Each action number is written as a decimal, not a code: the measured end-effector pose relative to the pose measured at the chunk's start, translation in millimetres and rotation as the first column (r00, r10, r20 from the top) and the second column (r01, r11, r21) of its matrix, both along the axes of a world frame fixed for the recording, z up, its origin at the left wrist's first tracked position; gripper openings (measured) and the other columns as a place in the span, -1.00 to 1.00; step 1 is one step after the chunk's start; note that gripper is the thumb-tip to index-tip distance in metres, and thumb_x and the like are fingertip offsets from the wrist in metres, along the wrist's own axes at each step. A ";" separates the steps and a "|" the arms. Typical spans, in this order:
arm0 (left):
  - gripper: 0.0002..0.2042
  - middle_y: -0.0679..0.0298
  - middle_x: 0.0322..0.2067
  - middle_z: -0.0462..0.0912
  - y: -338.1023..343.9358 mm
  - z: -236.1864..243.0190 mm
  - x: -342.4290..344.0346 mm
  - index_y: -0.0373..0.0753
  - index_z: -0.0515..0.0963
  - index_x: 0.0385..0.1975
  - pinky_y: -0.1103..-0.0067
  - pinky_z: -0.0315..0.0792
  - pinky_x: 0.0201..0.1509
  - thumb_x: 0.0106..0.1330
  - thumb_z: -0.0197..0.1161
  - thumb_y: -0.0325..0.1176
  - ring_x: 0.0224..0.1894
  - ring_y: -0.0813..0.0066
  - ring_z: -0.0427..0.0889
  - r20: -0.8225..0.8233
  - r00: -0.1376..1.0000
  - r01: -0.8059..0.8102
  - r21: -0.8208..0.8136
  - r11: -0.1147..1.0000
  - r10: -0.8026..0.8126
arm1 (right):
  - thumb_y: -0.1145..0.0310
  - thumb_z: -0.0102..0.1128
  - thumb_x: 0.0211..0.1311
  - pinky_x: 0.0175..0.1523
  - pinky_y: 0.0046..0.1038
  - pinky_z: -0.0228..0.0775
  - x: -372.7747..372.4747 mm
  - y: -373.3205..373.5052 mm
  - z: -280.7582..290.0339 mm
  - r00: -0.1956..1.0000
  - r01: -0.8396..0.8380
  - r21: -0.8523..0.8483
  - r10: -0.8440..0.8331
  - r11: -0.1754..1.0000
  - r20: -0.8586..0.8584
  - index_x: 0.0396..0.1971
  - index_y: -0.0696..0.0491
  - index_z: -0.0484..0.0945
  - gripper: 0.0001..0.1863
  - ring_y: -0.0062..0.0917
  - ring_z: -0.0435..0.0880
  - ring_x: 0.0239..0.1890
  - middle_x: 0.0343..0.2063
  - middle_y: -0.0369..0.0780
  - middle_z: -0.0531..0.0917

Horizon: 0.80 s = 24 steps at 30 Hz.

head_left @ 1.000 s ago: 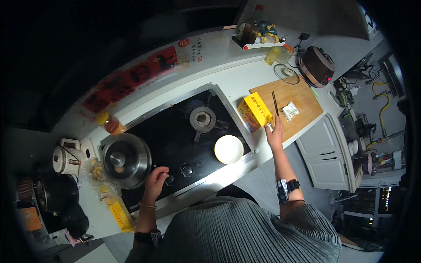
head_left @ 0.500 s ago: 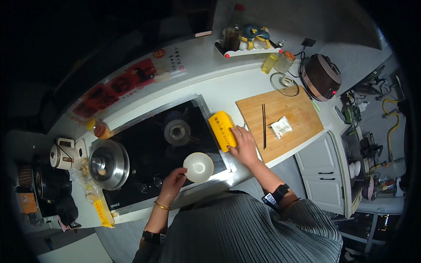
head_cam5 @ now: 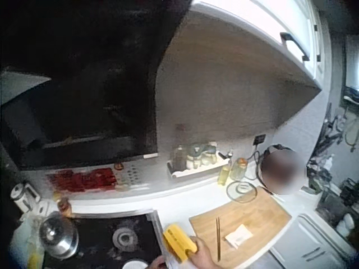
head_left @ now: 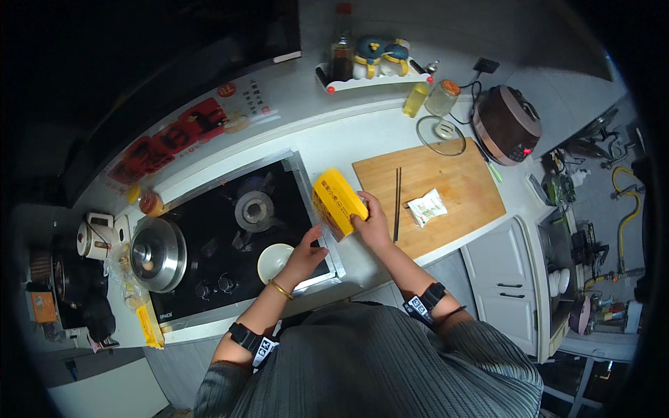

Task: The person cracks an egg into a bowl, discards the shell, and whisks the egg with chopsticks. They then add a powdered ingredient and a spoonful of red paste, continuing to whisk the mixture.

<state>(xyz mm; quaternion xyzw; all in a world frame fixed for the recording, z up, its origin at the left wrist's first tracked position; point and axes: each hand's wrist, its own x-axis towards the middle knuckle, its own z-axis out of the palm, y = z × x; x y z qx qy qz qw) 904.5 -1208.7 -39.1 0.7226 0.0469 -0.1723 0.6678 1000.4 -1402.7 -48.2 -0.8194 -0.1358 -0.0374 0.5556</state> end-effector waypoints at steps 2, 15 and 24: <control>-0.43 0.18 0.16 0.28 -6.4 -5.4 -1.3 -0.19 0.10 0.28 0.64 0.37 0.01 0.26 0.08 -0.55 -0.09 0.53 0.49 -0.058 0.998 -0.039 -0.120 0.992 0.032 | 0.58 0.10 -0.01 -0.08 -0.35 0.39 3.1 -3.3 7.9 0.962 -0.018 -0.084 0.040 0.996 0.272 -0.06 0.04 0.45 -0.58 -0.19 0.51 -0.20 -0.29 -0.09 0.47; -0.66 0.19 -0.02 0.51 60.2 45.5 -60.3 -0.29 0.34 0.10 0.57 0.40 0.06 0.32 0.03 -0.48 -0.08 0.43 0.56 0.049 0.978 -0.191 -0.187 0.964 0.203 | 0.37 0.15 0.02 -0.15 -0.28 0.38 19.6 31.8 18.8 0.787 -0.211 -0.552 0.475 0.807 0.393 -0.12 -0.03 0.50 -0.66 -0.29 0.51 -0.25 -0.36 -0.20 0.48; -0.67 0.26 -0.05 0.54 131.6 68.6 -161.5 -0.21 0.36 0.10 0.67 0.44 -0.07 0.39 0.02 -0.28 -0.16 0.54 0.58 0.040 0.664 -0.743 -0.075 0.665 0.747 | 0.50 0.16 -0.09 0.18 -0.23 0.24 36.6 -132.9 2.8 0.950 0.245 -0.469 -0.114 0.849 0.289 0.00 0.16 0.43 -0.49 -0.12 0.40 0.08 0.03 -0.01 0.46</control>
